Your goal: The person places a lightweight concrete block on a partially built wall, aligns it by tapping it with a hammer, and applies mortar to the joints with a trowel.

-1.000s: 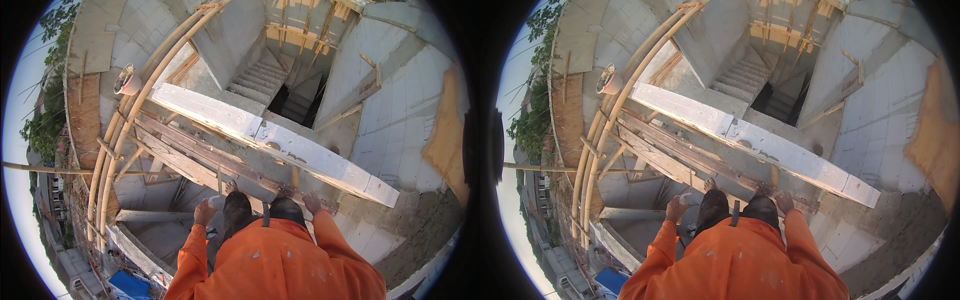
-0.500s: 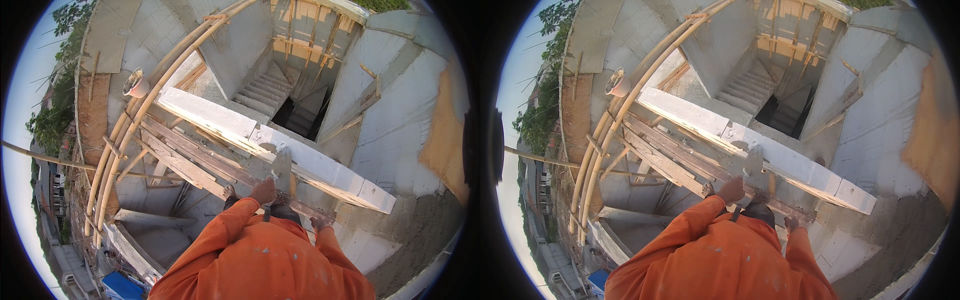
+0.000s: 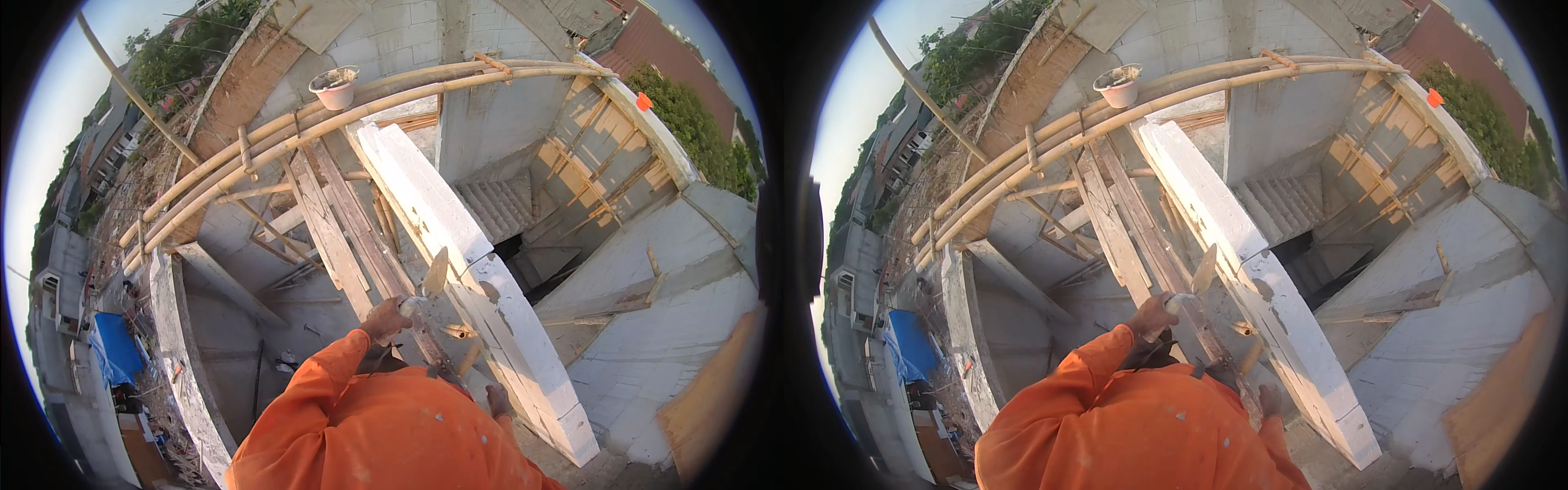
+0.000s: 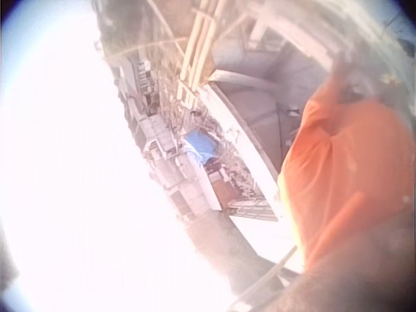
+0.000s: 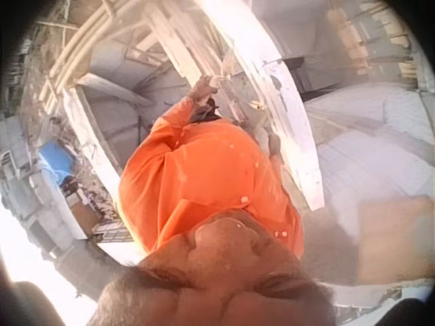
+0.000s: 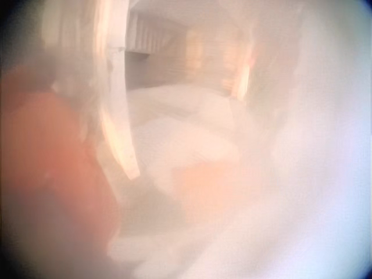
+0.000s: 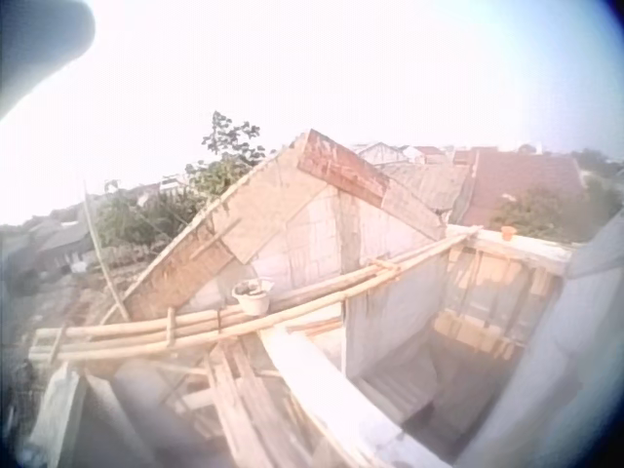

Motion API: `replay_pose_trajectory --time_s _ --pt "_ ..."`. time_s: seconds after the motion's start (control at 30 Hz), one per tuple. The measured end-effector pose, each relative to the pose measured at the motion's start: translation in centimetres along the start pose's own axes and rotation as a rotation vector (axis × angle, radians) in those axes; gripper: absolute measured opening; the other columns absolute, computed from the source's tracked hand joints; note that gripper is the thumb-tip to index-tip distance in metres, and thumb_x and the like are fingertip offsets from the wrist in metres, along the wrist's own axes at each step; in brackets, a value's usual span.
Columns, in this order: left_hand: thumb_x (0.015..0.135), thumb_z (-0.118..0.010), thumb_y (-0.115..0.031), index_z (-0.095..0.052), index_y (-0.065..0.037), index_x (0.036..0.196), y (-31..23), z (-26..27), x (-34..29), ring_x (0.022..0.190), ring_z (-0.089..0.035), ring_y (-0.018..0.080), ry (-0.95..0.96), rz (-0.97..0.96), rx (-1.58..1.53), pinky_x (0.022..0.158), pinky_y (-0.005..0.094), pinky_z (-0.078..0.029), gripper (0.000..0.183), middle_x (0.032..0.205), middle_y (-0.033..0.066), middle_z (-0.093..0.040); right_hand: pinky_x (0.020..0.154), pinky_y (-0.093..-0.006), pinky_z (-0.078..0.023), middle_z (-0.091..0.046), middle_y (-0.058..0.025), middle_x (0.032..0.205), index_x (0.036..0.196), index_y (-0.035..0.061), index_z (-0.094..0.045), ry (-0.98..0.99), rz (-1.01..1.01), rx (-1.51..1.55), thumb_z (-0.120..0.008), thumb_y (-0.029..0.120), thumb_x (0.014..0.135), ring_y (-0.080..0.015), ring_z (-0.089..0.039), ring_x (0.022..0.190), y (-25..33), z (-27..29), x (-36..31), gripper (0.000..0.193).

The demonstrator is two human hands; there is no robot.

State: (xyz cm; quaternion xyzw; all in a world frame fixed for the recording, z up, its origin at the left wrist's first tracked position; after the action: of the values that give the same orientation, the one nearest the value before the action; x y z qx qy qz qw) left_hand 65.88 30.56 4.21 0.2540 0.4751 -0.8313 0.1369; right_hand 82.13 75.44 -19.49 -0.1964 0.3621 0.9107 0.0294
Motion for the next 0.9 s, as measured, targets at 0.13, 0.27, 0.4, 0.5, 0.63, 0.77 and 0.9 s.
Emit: replay_pose_trajectory --time_s 0.13,0.27,0.4,0.5,0.63,0.77,0.9 --pt "0.067 -0.076 -0.023 -0.06 0.001 0.117 11.8 5.8 -0.4 0.088 -0.07 0.0287 -0.494 0.254 -0.01 0.077 0.0398 -0.055 0.058 0.099 0.0182 -0.07 0.088 -0.0472 -0.047 -0.066 -0.0215 0.101 0.102 0.0042 -0.07 -0.1 0.403 -0.302 -0.061 0.019 0.083 -0.0415 -0.059 0.104 12.5 5.8 8.1 0.025" --pt "0.068 -0.077 -0.019 -0.059 -0.001 0.115 25.1 9.1 -1.6 0.094 -0.07 0.0326 -0.586 0.721 -0.097 0.083 0.0419 -0.055 0.053 0.102 0.0204 -0.07 0.092 -0.0429 -0.044 -0.058 -0.0191 0.104 0.117 0.001 -0.062 -0.163 0.203 0.023 -0.063 0.017 0.082 -0.0377 -0.055 0.1 28.1 9.4 16.7 0.038" --pt "0.069 -0.077 -0.019 -0.063 -0.001 0.113 31.6 11.6 -3.1 0.1 -0.069 0.0336 -0.533 0.925 -0.179 0.088 0.0421 -0.054 0.05 0.103 0.0203 -0.07 0.097 -0.0463 -0.041 -0.047 -0.0231 0.115 0.13 0.001 -0.055 -0.189 0.23 -0.026 -0.063 0.023 0.083 -0.0408 -0.049 0.111 39.6 9.3 26.1 0.053" --pt "0.067 -0.078 -0.023 -0.066 -0.001 0.112 32.4 13.8 -4.4 0.103 -0.068 0.0327 -0.496 0.922 -0.162 0.088 0.0415 -0.053 0.051 0.105 0.021 -0.07 0.103 -0.0485 -0.038 -0.045 -0.0232 0.12 0.137 0.0031 -0.051 -0.241 0.196 -0.195 -0.063 0.027 0.082 -0.0439 -0.045 0.12 43.5 7.0 33.6 0.061" --pt "0.064 -0.08 -0.027 -0.066 0.0 0.111 32.9 18.1 -5.2 0.104 -0.068 0.0313 -0.466 0.877 -0.155 0.087 0.0404 -0.053 0.056 0.107 0.0219 -0.07 0.11 -0.0508 -0.032 -0.037 -0.0245 0.137 0.149 0.0095 -0.039 -0.21 -0.147 -0.197 -0.063 0.038 0.08 -0.0447 -0.035 0.134 43.8 2.7 41.0 0.078" --pt "0.065 -0.08 -0.025 -0.065 0.002 0.109 33.2 23.5 -4.5 0.096 -0.07 0.0312 -0.334 0.858 -0.113 0.081 0.04 -0.054 0.054 0.101 0.0204 -0.071 0.111 -0.0648 -0.023 -0.024 -0.0228 0.152 0.156 0.0153 -0.027 -0.147 -0.387 -0.182 -0.064 0.048 0.077 -0.0427 -0.022 0.143 43.7 -0.2 42.5 0.093" --pt "0.066 -0.079 -0.025 -0.065 0.002 0.106 32.4 27.6 -3.7 0.087 -0.071 0.0312 -0.271 0.886 -0.258 0.076 0.04 -0.055 0.05 0.092 0.0182 -0.072 0.113 -0.065 -0.019 -0.015 -0.023 0.158 0.158 0.016 -0.02 -0.13 -0.457 -0.217 -0.068 0.05 0.076 -0.0411 -0.013 0.147 44.9 -0.7 41.2 0.101"
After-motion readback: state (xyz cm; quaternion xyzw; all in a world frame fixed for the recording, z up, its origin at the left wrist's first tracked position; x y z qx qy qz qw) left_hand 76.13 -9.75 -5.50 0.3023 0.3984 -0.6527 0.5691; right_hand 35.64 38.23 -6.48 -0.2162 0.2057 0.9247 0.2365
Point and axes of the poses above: each hand's wrist, its own x-axis towards the middle knuckle, its own z-axis out of the back of the hand, y = z × x, the point moved 2 cm from there along x, towards the middle knuckle
